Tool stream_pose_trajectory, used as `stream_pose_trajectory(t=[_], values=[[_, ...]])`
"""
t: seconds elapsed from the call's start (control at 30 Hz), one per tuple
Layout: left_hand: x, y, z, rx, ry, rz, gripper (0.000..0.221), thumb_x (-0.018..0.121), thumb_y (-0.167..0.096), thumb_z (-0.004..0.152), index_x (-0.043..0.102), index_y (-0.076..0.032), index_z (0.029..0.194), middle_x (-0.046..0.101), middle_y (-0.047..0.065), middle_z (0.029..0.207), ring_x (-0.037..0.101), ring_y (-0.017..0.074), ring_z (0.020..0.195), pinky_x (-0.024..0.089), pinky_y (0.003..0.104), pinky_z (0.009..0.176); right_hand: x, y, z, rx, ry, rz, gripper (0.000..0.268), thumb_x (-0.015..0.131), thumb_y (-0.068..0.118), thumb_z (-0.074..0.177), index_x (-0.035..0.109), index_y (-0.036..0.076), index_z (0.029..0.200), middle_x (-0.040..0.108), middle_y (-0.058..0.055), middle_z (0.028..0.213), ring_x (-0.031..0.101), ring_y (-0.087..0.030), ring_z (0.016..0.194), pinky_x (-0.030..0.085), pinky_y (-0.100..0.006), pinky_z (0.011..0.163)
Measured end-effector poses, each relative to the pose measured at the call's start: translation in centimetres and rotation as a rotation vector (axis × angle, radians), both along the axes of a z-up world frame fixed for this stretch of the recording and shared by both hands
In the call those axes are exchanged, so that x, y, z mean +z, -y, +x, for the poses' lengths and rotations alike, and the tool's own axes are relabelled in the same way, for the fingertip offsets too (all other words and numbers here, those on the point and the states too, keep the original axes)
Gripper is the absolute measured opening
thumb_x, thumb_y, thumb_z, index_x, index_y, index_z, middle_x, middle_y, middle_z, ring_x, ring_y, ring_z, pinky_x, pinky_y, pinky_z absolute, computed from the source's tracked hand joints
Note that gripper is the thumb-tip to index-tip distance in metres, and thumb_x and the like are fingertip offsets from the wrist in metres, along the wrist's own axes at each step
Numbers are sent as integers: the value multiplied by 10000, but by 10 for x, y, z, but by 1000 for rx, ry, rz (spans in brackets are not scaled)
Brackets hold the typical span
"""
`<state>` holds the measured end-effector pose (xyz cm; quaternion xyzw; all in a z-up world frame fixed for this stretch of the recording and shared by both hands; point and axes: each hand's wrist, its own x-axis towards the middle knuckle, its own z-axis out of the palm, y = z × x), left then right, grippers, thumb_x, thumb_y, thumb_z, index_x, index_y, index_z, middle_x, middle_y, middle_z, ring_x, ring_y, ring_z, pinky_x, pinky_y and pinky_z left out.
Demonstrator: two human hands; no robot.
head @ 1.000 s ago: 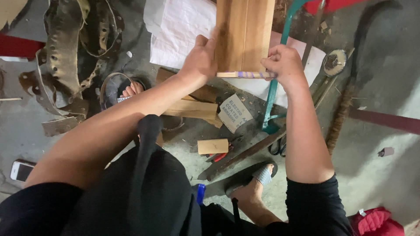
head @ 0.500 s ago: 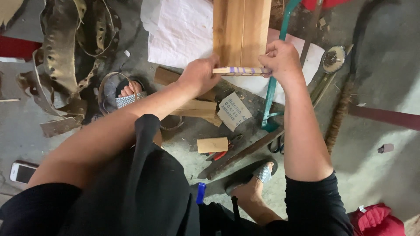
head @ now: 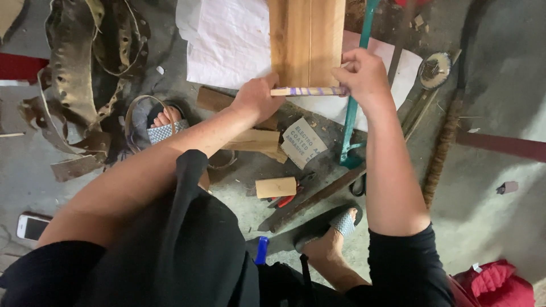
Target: Assembling a wooden frame by sawing pieces to size, fitting a circular binding, and using a hammer to secure parts.
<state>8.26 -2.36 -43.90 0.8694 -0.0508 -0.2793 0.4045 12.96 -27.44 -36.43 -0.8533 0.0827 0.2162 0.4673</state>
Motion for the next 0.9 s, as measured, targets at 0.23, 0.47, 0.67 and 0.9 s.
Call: stream_pose_trajectory(t=[0.23,0.47,0.67,0.9], values=[[6,6,3,66,-201,10,320,558,-422,933,640,-116,972,717,236,924,713,473,961,565,554,790,-18,14,-44,-328,113,77,196,593,92,1058,618,35,1243,705,-152,975,765,-234,757,701,-347,648],[4,7,5,78,-207,-9,301,544,-384,934,640,-104,988,707,236,913,704,483,963,572,550,773,-81,-9,-104,-368,21,271,278,600,56,1004,552,8,1274,674,-221,1035,747,-286,797,668,-405,715],[21,7,4,96,-224,-64,304,499,-321,953,630,-48,983,682,275,899,684,506,913,540,550,701,-75,-40,-104,-293,-38,281,304,630,79,999,582,-46,1272,684,-250,995,761,-295,766,679,-401,672],[5,10,9,124,-213,-37,327,581,-403,937,649,-94,1020,685,224,913,697,462,951,544,556,713,-75,-50,-89,-455,-123,314,325,627,230,1037,616,-61,1183,728,-207,933,777,-255,724,689,-360,643]])
